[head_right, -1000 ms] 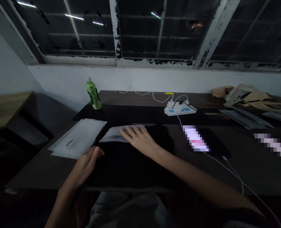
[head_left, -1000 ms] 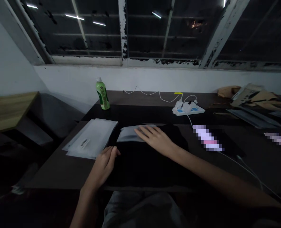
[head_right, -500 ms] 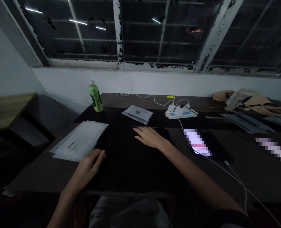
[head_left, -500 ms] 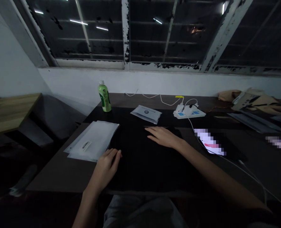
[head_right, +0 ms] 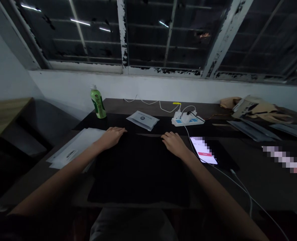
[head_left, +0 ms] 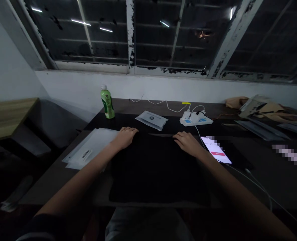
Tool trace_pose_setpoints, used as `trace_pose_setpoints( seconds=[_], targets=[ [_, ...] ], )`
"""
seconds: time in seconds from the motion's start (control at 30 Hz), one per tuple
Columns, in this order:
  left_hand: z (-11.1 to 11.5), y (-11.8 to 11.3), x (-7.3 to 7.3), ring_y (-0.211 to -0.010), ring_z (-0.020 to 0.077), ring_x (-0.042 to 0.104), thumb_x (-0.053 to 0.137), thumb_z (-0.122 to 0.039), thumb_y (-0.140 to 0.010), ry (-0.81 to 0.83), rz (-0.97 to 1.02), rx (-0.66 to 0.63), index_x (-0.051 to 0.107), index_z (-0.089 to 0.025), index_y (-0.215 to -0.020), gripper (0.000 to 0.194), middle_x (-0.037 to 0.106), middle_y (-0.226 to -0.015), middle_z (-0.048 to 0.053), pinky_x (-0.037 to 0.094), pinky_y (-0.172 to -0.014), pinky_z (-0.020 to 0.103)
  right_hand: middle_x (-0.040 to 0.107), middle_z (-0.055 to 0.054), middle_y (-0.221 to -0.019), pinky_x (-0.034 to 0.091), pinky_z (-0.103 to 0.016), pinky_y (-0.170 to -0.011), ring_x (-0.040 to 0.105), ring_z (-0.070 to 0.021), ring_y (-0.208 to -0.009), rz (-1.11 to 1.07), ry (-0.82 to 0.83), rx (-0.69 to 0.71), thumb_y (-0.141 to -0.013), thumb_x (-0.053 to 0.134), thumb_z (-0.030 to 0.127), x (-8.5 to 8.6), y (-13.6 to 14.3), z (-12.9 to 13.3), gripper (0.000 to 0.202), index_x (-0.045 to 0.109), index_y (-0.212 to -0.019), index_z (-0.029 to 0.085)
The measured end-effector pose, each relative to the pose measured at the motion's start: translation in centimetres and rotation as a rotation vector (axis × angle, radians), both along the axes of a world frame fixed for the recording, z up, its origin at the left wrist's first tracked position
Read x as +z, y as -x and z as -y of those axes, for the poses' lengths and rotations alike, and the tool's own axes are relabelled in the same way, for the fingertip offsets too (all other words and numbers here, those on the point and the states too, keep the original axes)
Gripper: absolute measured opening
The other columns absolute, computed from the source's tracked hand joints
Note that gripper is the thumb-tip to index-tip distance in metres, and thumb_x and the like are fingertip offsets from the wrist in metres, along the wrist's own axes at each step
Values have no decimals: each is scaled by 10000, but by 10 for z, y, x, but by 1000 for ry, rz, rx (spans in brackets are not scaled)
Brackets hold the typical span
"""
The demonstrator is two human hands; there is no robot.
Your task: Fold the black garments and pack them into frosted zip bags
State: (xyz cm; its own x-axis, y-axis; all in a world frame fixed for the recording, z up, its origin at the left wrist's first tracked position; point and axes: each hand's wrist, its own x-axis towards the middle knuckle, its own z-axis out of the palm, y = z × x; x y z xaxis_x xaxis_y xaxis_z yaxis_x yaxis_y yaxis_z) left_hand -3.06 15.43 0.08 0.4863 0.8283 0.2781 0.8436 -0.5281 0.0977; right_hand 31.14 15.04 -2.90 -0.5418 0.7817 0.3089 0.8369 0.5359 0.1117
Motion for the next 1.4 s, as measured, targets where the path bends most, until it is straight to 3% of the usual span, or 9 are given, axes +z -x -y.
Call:
trace_pose_setpoints(
  seconds=[0.1,0.23,0.43,0.6,0.73,0.9,1.1,1.23,1.4],
  targets=[
    [-18,4,-1,-975,256,678,482,-131,-906,-11,-7,6,680,-180,-1028,238,742,-980,108,423,-964,424,696,-76,-940,436,-357,-790,608,-226,-915,-5,-32,-26,-950,513,167,8,2,3,183,696,-944,168],
    [-1,15,10,-1023,246,671,441,-161,-932,-89,27,28,676,-205,-962,241,745,-967,88,331,-1096,483,686,-83,-960,444,-372,-800,591,-230,-908,-51,-75,-48,-967,511,204,25,-2,27,176,683,-943,173],
    [92,37,22,-1283,246,564,466,-152,-947,-279,141,-42,669,-243,-1008,231,741,-1148,27,212,-1203,543,719,-55,-1129,466,-426,-940,619,-242,-1076,-239,-199,64,-966,520,204,32,-16,118,187,694,-1031,231],
    [178,55,-7,-1161,244,653,543,-48,-858,-367,98,-188,658,-268,-1104,349,762,-1081,-2,353,-1145,501,731,-69,-1160,415,-518,-999,624,-278,-1131,-167,-244,90,-954,409,99,5,-15,198,357,681,-1139,236],
    [210,65,-23,-979,261,717,598,-112,-814,-383,112,-256,673,-259,-1078,312,776,-906,10,484,-1007,462,770,-76,-1008,450,-466,-851,689,-261,-931,-209,-234,102,-964,486,172,-7,-8,233,240,687,-1079,235],
    [201,12,-5,-1063,292,691,493,-169,-877,-307,242,-107,660,-247,-1157,334,741,-1141,62,497,-987,515,767,-91,-1021,492,-404,-757,700,-223,-838,-346,-251,54,-946,532,174,6,32,220,291,640,-1215,201],
    [166,-72,-19,-1391,278,450,371,-213,-987,-85,107,-52,410,-191,-1484,499,478,-1504,113,397,-1125,509,506,-120,-1483,445,-470,-1090,486,-269,-1358,-260,23,77,-996,400,197,3,98,166,428,535,-1398,133],
    [155,-55,-39,-1445,291,358,419,-413,-1005,-27,70,34,350,-194,-1520,564,394,-1555,127,333,-1165,521,499,-130,-1485,444,-498,-1099,450,-285,-1386,-298,112,-71,-1012,417,307,-14,85,153,473,486,-1441,119],
    [156,-18,-42,-1473,350,276,500,-602,-926,-18,40,148,264,-237,-1558,766,304,-1599,123,279,-1165,591,552,-140,-1439,444,-510,-1088,469,-302,-1369,-274,43,-197,-1014,411,312,-25,42,152,447,529,-1392,105]
  ],
)
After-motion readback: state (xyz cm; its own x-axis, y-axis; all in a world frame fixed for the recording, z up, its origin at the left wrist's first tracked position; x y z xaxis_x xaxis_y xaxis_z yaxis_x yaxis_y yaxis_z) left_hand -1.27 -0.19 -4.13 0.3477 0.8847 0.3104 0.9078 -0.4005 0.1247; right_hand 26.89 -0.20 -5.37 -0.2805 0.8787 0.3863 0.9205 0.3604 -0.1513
